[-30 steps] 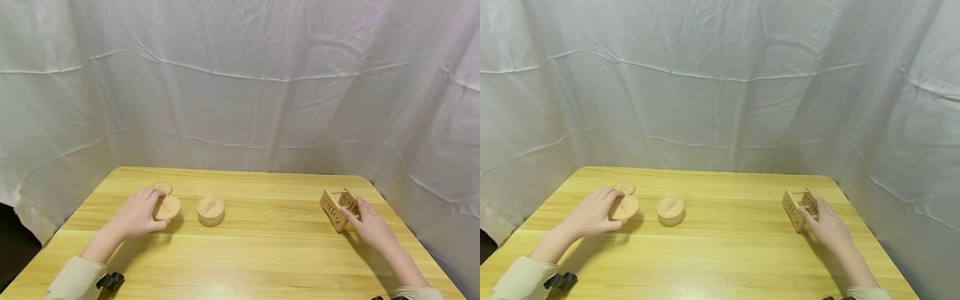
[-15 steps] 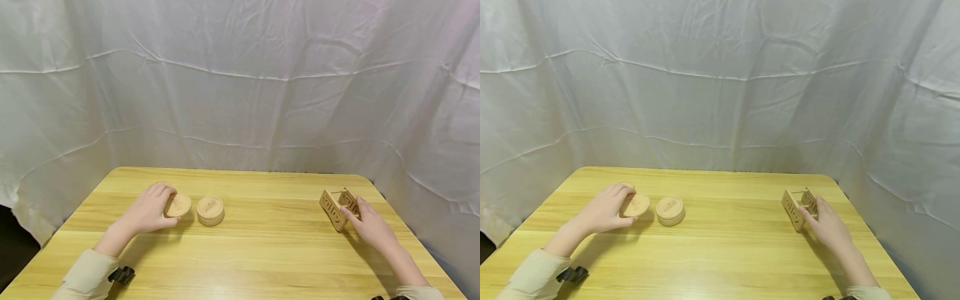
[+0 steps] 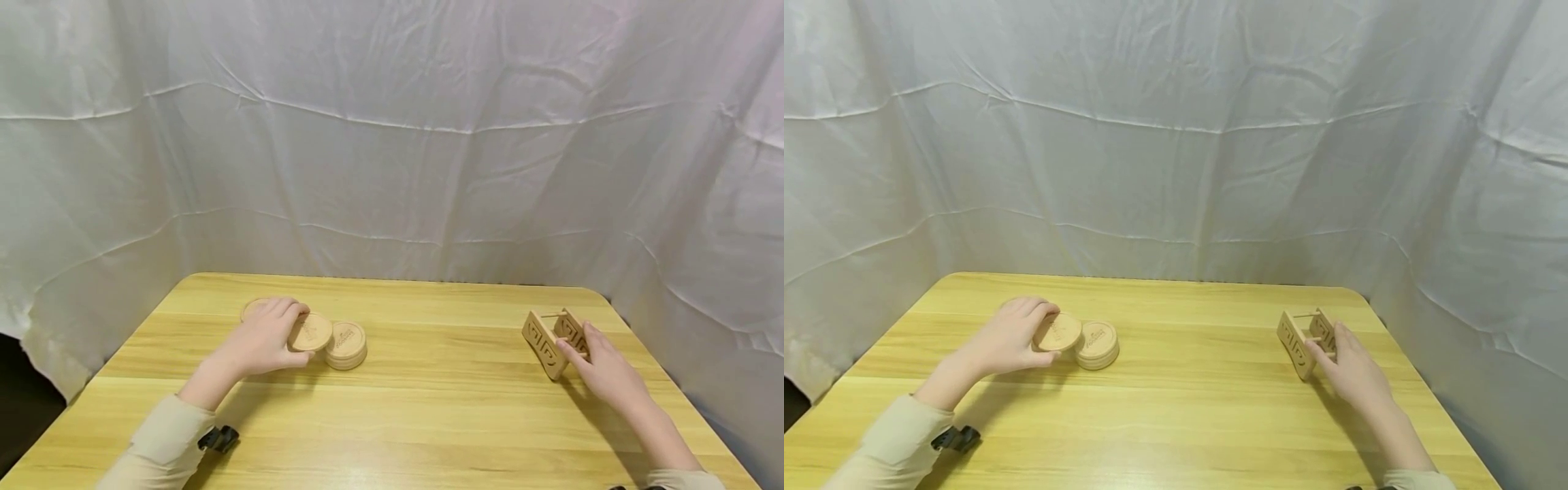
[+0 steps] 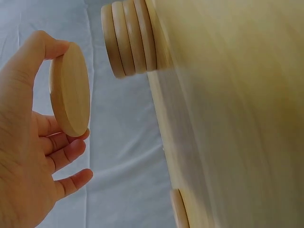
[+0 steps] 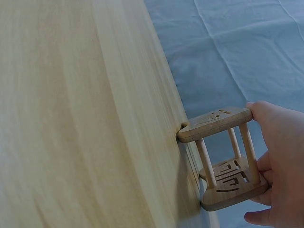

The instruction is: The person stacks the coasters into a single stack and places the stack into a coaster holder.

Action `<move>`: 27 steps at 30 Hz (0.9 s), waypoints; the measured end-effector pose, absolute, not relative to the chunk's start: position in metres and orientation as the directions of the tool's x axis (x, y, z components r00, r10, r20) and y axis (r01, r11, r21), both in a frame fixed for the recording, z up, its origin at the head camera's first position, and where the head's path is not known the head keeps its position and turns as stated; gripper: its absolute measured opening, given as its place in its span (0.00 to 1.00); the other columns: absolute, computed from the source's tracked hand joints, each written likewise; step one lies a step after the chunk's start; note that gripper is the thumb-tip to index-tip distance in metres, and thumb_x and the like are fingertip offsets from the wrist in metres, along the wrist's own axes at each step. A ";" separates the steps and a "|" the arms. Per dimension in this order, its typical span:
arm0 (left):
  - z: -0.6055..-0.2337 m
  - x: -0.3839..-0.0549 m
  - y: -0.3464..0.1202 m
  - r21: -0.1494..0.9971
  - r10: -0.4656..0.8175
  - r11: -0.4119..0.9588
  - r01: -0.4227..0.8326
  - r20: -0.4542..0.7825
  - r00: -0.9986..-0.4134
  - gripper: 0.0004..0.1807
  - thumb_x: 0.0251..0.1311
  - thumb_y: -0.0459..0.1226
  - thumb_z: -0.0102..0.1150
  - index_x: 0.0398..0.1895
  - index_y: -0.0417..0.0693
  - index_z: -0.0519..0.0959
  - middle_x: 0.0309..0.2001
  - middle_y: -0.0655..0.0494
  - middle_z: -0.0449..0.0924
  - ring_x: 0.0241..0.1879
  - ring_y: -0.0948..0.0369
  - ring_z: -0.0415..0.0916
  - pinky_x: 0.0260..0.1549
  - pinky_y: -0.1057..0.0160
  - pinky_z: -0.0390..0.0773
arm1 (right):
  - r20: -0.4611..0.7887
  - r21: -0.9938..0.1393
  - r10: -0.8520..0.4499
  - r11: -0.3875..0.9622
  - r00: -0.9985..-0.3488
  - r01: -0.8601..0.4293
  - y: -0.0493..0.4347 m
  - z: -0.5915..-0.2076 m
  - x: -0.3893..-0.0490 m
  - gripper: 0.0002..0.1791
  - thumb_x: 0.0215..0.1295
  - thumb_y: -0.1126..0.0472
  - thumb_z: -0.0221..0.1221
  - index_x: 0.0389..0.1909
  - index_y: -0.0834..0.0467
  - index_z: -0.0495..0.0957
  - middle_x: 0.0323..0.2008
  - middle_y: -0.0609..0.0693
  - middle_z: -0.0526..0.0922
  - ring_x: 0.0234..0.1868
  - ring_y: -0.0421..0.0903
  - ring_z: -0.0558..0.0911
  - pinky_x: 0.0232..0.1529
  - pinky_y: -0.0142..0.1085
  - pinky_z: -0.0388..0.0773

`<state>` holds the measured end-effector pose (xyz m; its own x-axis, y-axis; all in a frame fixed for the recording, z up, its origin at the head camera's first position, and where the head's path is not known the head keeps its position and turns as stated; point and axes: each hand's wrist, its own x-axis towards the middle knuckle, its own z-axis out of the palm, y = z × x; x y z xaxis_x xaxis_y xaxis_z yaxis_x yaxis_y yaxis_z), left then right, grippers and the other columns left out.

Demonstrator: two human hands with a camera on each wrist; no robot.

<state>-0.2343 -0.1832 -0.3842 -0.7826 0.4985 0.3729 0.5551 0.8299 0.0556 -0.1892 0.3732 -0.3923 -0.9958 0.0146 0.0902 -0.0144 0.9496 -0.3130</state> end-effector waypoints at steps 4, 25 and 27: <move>-0.384 -0.237 -0.177 0.063 0.513 0.819 0.570 0.364 -0.777 0.40 0.35 0.60 0.62 0.50 0.47 0.69 0.45 0.56 0.70 0.48 0.58 0.66 0.52 0.53 0.67 | 0.094 -0.314 0.015 0.949 -0.995 -0.015 0.373 -0.392 -0.188 0.46 0.64 0.36 0.35 0.67 0.67 0.34 0.65 0.73 0.44 0.61 0.73 0.52 0.54 0.67 0.51; -0.386 -0.246 -0.144 0.063 0.557 0.788 0.612 0.351 -0.753 0.39 0.35 0.62 0.59 0.50 0.49 0.69 0.44 0.59 0.70 0.46 0.60 0.65 0.44 0.56 0.69 | 0.085 -0.313 0.022 0.950 -0.996 -0.005 0.374 -0.395 -0.189 0.47 0.64 0.35 0.35 0.68 0.66 0.33 0.65 0.73 0.43 0.61 0.73 0.51 0.54 0.67 0.51; -0.387 -0.248 -0.142 0.066 0.561 0.786 0.615 0.341 -0.754 0.40 0.35 0.62 0.58 0.50 0.49 0.69 0.44 0.58 0.69 0.46 0.60 0.65 0.46 0.56 0.68 | 0.082 -0.316 0.026 0.949 -0.996 -0.002 0.374 -0.394 -0.190 0.47 0.64 0.35 0.35 0.68 0.66 0.32 0.65 0.73 0.43 0.62 0.73 0.51 0.54 0.67 0.51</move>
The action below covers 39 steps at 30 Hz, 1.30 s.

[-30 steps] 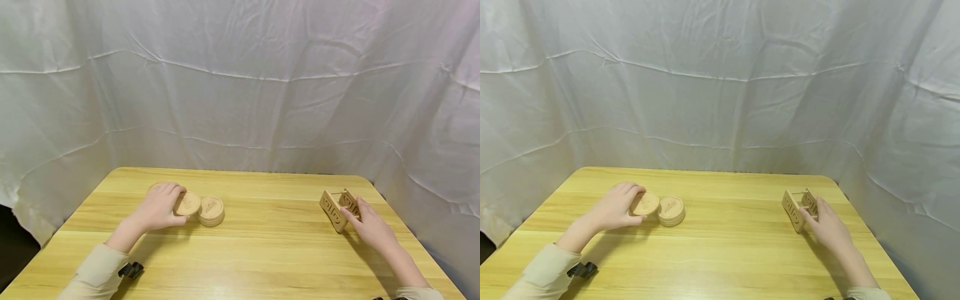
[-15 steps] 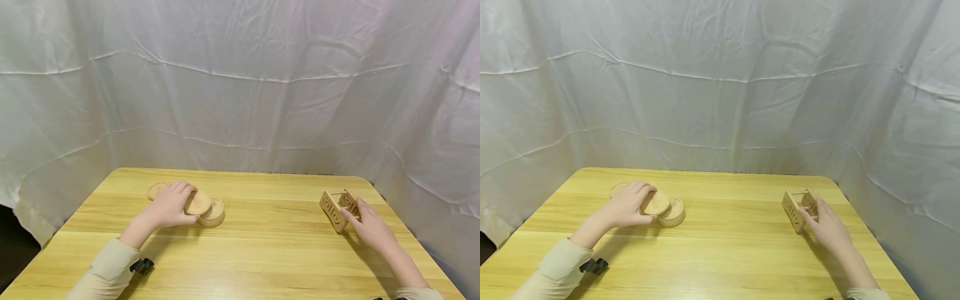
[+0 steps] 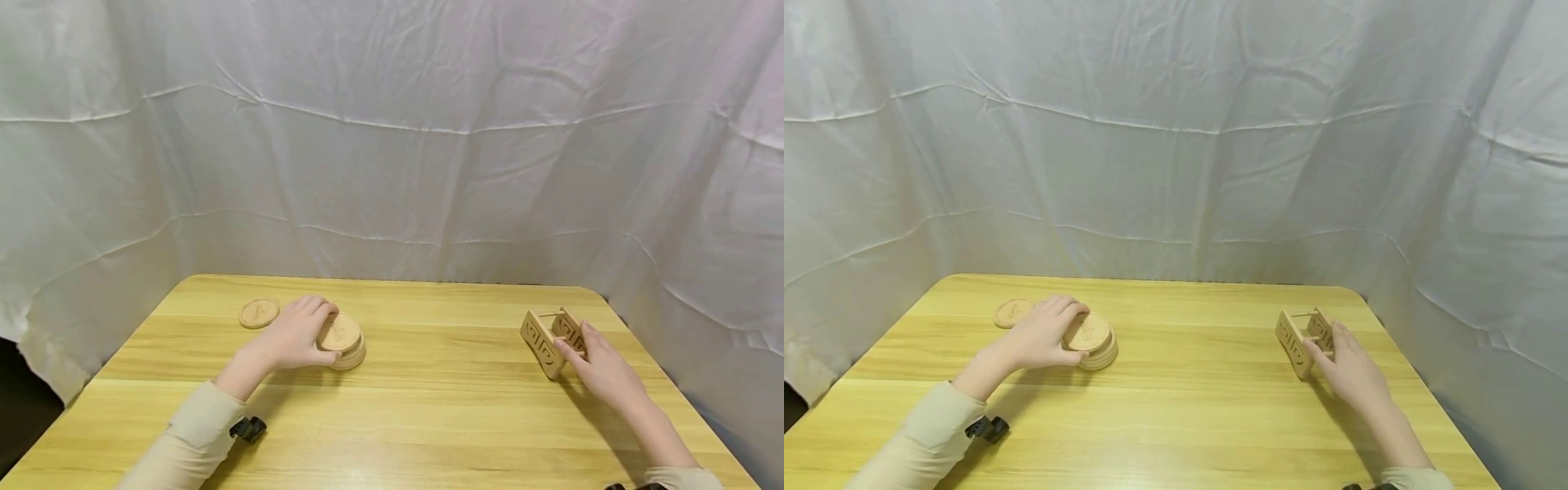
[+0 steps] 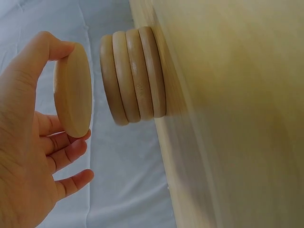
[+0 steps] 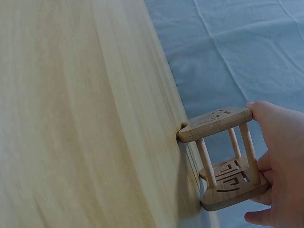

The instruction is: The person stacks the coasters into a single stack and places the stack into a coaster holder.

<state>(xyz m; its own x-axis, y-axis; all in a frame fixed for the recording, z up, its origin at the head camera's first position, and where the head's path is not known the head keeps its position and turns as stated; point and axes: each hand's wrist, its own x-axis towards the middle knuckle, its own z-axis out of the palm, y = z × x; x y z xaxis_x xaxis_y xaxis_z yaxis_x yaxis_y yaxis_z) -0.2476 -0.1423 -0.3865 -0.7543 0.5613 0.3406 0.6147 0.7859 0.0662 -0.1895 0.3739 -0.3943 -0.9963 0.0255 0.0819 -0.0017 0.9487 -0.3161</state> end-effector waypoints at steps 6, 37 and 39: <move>-0.389 -0.250 -0.139 0.053 0.570 0.788 0.613 0.314 -0.760 0.40 0.35 0.63 0.58 0.51 0.50 0.69 0.45 0.59 0.69 0.46 0.60 0.64 0.46 0.57 0.67 | 0.083 -0.317 0.026 0.949 -0.996 -0.002 0.372 -0.393 -0.190 0.47 0.64 0.35 0.34 0.68 0.65 0.32 0.65 0.73 0.43 0.62 0.73 0.51 0.54 0.67 0.51; -0.395 -0.250 -0.138 0.066 0.565 0.807 0.587 0.204 -0.799 0.41 0.43 0.65 0.53 0.57 0.48 0.67 0.52 0.55 0.68 0.53 0.59 0.63 0.53 0.54 0.66 | 0.094 -0.318 0.014 0.948 -0.995 -0.016 0.373 -0.392 -0.189 0.46 0.64 0.36 0.35 0.67 0.67 0.33 0.64 0.74 0.44 0.61 0.73 0.52 0.54 0.67 0.52; -0.395 -0.251 -0.137 0.062 0.566 0.807 0.588 0.206 -0.798 0.41 0.43 0.65 0.53 0.57 0.48 0.67 0.52 0.56 0.68 0.53 0.59 0.63 0.53 0.55 0.67 | 0.093 -0.318 0.014 0.948 -0.996 -0.017 0.372 -0.392 -0.189 0.46 0.64 0.36 0.35 0.67 0.67 0.33 0.64 0.74 0.44 0.61 0.73 0.52 0.54 0.67 0.52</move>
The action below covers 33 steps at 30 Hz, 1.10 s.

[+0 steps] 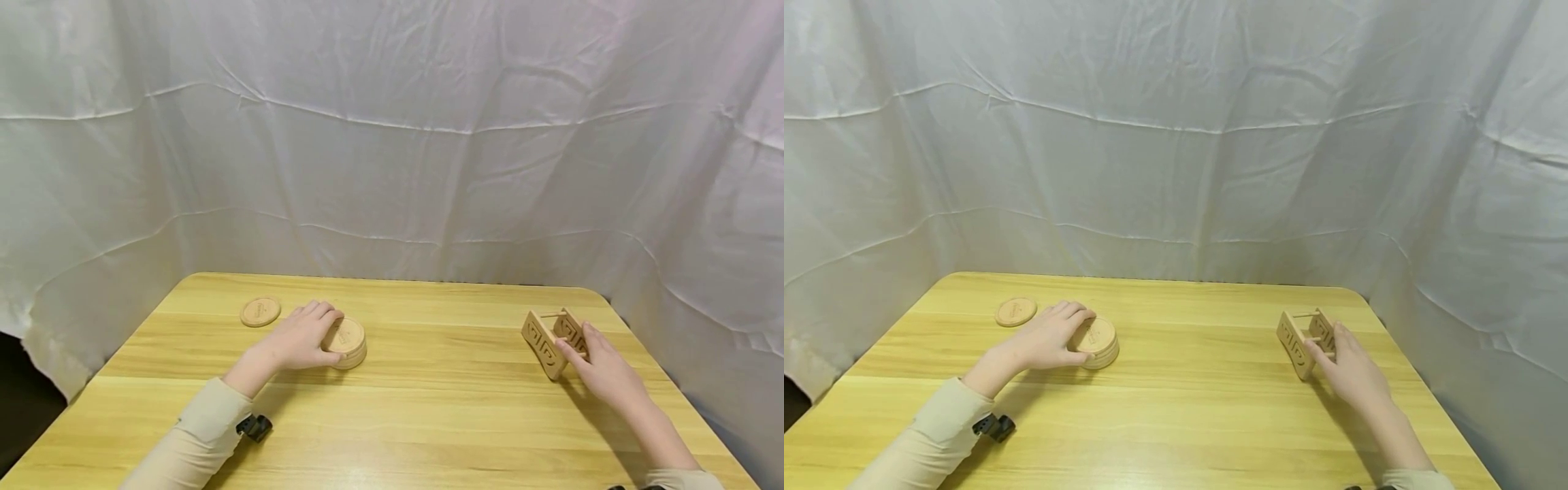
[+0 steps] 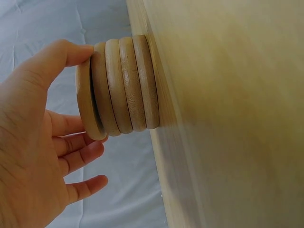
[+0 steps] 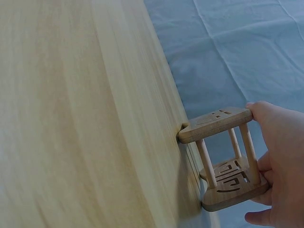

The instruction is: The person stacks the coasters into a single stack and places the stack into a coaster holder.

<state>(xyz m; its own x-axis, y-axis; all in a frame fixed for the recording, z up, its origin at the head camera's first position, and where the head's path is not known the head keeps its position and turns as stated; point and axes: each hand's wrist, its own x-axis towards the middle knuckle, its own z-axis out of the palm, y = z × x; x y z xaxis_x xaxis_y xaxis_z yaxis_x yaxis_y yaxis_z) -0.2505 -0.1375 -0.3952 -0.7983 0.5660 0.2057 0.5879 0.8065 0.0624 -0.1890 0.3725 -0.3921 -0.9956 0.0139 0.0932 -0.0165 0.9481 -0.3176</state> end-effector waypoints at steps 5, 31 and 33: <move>-0.395 -0.250 -0.137 0.061 0.570 0.802 0.594 0.215 -0.793 0.41 0.42 0.64 0.54 0.56 0.47 0.67 0.51 0.55 0.69 0.52 0.58 0.64 0.51 0.54 0.68 | 0.087 -0.316 0.023 0.949 -0.996 -0.006 0.372 -0.392 -0.189 0.46 0.64 0.35 0.35 0.67 0.66 0.34 0.65 0.73 0.43 0.62 0.72 0.51 0.54 0.67 0.51; -0.395 -0.249 -0.137 0.099 0.548 0.819 0.566 0.163 -0.821 0.42 0.44 0.64 0.53 0.59 0.48 0.66 0.53 0.55 0.68 0.54 0.58 0.64 0.53 0.52 0.67 | 0.089 -0.313 0.027 0.950 -0.996 -0.002 0.374 -0.395 -0.191 0.47 0.64 0.34 0.35 0.68 0.66 0.34 0.65 0.73 0.44 0.62 0.72 0.52 0.54 0.67 0.51; -0.395 -0.249 -0.137 0.102 0.547 0.819 0.565 0.162 -0.821 0.42 0.44 0.64 0.53 0.59 0.48 0.66 0.53 0.55 0.68 0.54 0.58 0.65 0.53 0.52 0.67 | 0.086 -0.315 0.028 0.949 -0.996 0.000 0.373 -0.394 -0.191 0.47 0.64 0.34 0.35 0.68 0.66 0.34 0.65 0.73 0.44 0.62 0.72 0.51 0.54 0.67 0.51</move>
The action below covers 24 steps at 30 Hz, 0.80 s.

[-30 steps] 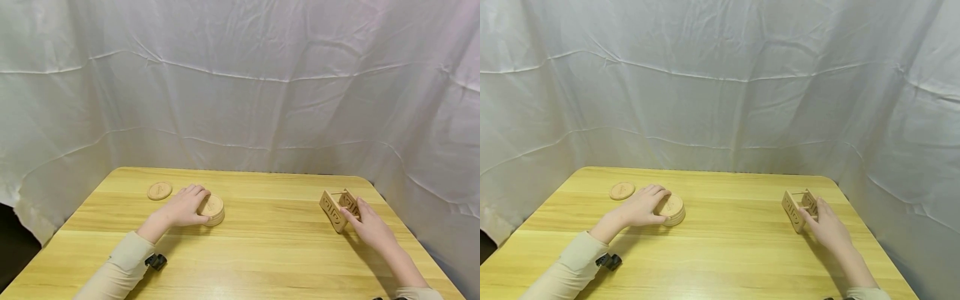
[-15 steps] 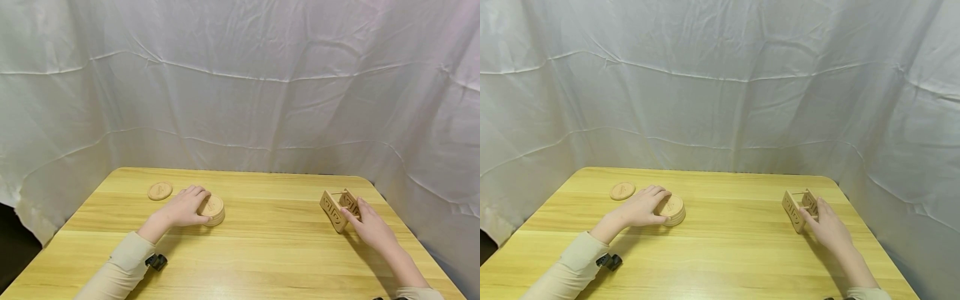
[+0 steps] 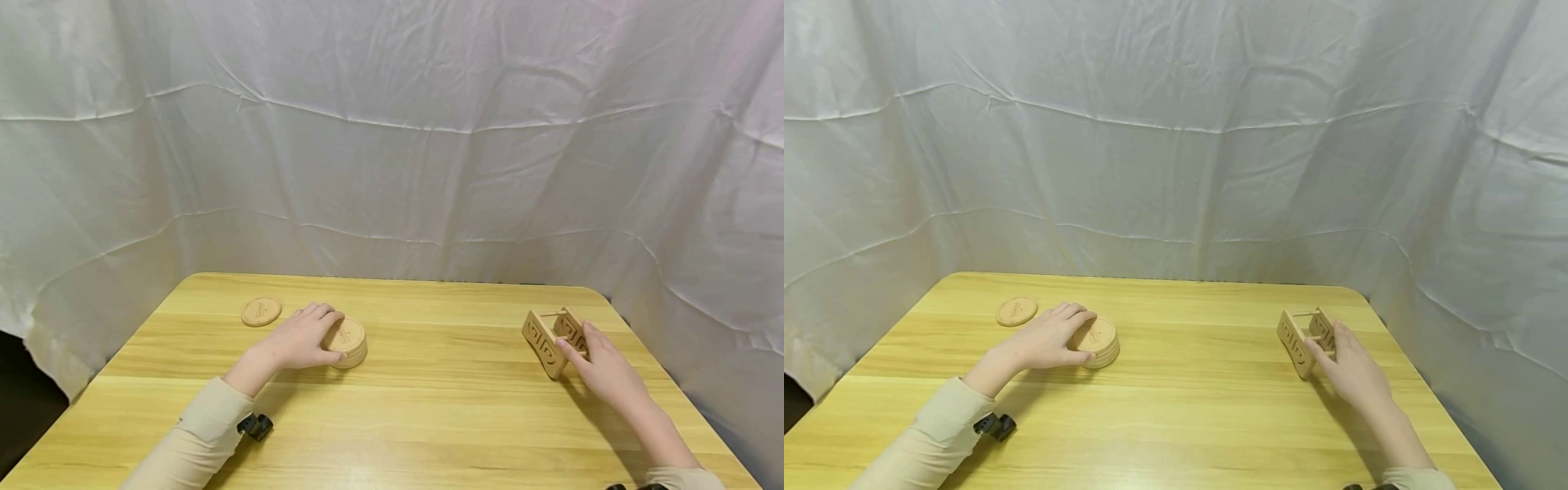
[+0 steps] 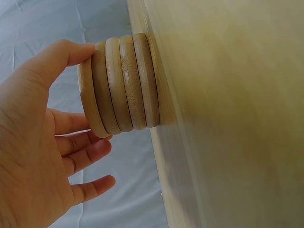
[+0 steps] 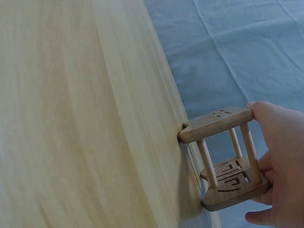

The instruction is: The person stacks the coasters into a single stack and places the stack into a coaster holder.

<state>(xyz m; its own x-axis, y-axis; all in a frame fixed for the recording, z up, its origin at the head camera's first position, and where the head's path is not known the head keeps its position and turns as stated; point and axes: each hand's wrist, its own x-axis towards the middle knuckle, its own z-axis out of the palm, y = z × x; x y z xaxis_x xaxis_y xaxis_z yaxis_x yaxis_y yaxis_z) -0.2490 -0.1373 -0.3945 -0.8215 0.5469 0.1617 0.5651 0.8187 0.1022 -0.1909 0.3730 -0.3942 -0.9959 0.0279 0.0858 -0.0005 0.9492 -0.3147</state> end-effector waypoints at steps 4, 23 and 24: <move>-0.395 -0.249 -0.138 0.106 0.544 0.820 0.562 0.157 -0.824 0.42 0.45 0.65 0.52 0.59 0.49 0.66 0.54 0.55 0.68 0.54 0.58 0.64 0.53 0.52 0.67 | 0.082 -0.314 0.030 0.949 -0.996 0.003 0.372 -0.393 -0.191 0.47 0.63 0.34 0.34 0.68 0.66 0.33 0.65 0.73 0.44 0.62 0.72 0.51 0.54 0.67 0.51; -0.394 -0.248 -0.139 0.119 0.550 0.814 0.568 0.153 -0.821 0.44 0.45 0.65 0.52 0.61 0.49 0.64 0.56 0.53 0.67 0.56 0.56 0.64 0.55 0.49 0.66 | 0.077 -0.310 0.034 0.951 -0.996 0.008 0.374 -0.395 -0.190 0.47 0.63 0.34 0.34 0.68 0.65 0.33 0.65 0.73 0.44 0.61 0.73 0.51 0.53 0.67 0.51; -0.393 -0.248 -0.140 0.120 0.549 0.815 0.567 0.154 -0.821 0.44 0.45 0.66 0.52 0.61 0.49 0.64 0.57 0.53 0.67 0.56 0.56 0.64 0.55 0.49 0.65 | 0.077 -0.310 0.034 0.951 -0.996 0.008 0.374 -0.395 -0.190 0.47 0.63 0.34 0.34 0.68 0.65 0.33 0.65 0.73 0.44 0.61 0.73 0.51 0.53 0.67 0.52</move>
